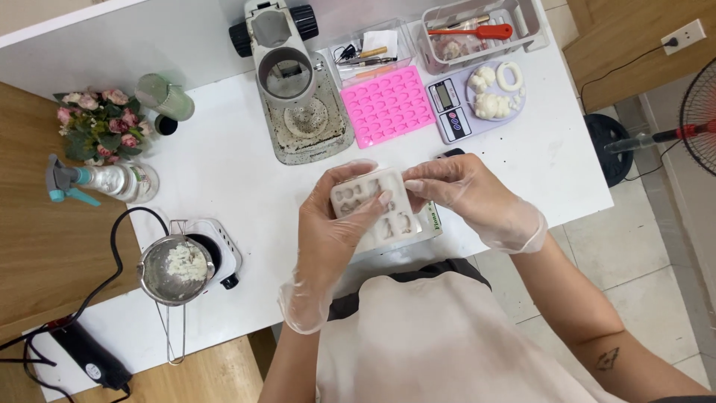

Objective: Melting wax chunks in a pot using a heat gun while stirring.

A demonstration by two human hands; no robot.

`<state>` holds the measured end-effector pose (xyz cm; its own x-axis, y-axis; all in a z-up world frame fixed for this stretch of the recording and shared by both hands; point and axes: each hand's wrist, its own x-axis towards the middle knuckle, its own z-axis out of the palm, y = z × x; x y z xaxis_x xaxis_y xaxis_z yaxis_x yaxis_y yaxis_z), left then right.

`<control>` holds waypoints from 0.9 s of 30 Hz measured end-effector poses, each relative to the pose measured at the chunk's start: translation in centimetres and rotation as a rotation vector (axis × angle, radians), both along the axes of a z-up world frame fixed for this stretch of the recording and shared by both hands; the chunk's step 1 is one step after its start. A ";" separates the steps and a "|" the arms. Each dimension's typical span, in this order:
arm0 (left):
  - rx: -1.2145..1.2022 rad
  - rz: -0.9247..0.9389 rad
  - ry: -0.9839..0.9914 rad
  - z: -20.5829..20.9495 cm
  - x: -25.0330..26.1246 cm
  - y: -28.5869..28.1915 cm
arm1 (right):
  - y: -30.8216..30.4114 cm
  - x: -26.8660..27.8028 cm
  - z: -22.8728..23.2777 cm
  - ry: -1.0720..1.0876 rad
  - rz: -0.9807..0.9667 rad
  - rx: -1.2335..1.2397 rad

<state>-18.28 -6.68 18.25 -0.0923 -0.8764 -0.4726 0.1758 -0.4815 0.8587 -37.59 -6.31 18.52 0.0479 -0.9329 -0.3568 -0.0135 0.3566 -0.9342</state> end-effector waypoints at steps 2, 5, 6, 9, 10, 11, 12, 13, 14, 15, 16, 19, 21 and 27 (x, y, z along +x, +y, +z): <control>-0.004 0.009 0.000 -0.2 0.0 0.1 | -0.1 -0.4 -0.7 -0.022 0.010 0.006; -0.027 0.003 0.006 -0.1 -0.1 0.1 | -0.2 -1.1 -1.4 -0.060 0.023 0.011; -0.046 -0.004 0.006 0.0 -0.1 0.0 | -0.3 -1.3 -1.6 -0.083 0.032 0.011; -0.051 -0.013 0.015 0.4 0.0 0.2 | -0.4 -1.4 -0.9 -0.047 0.071 -0.004; -0.050 -0.016 0.016 0.4 0.0 0.1 | -0.4 -1.3 -0.7 -0.046 0.068 -0.003; -0.059 -0.025 0.005 0.4 0.0 0.1 | -0.3 -1.3 -0.5 -0.047 0.077 -0.006; -0.068 -0.034 -0.007 0.4 0.0 0.1 | -0.3 -1.2 -0.4 -0.049 0.085 -0.009; -0.066 -0.035 -0.007 0.4 0.0 0.1 | -0.2 -1.4 -0.5 -0.049 0.084 -0.007; -0.065 -0.039 -0.003 0.3 0.0 0.1 | -0.2 -1.6 -0.7 -0.049 0.086 -0.009; -0.064 -0.043 0.002 0.3 0.0 0.1 | -0.1 -1.7 -0.9 -0.049 0.089 -0.010; -0.062 -0.044 0.001 0.4 0.1 0.2 | -0.1 -1.8 -1.0 -0.050 0.087 -0.008; -0.074 -0.058 0.003 0.8 0.1 0.2 | 0.0 -2.0 -1.3 -0.059 0.087 0.005; -0.064 -0.061 0.005 1.0 0.1 0.1 | -0.1 -1.9 -1.4 -0.080 0.084 0.001; -0.075 -0.064 0.018 0.9 0.1 0.1 | -0.1 -1.8 -1.4 -0.077 0.079 -0.001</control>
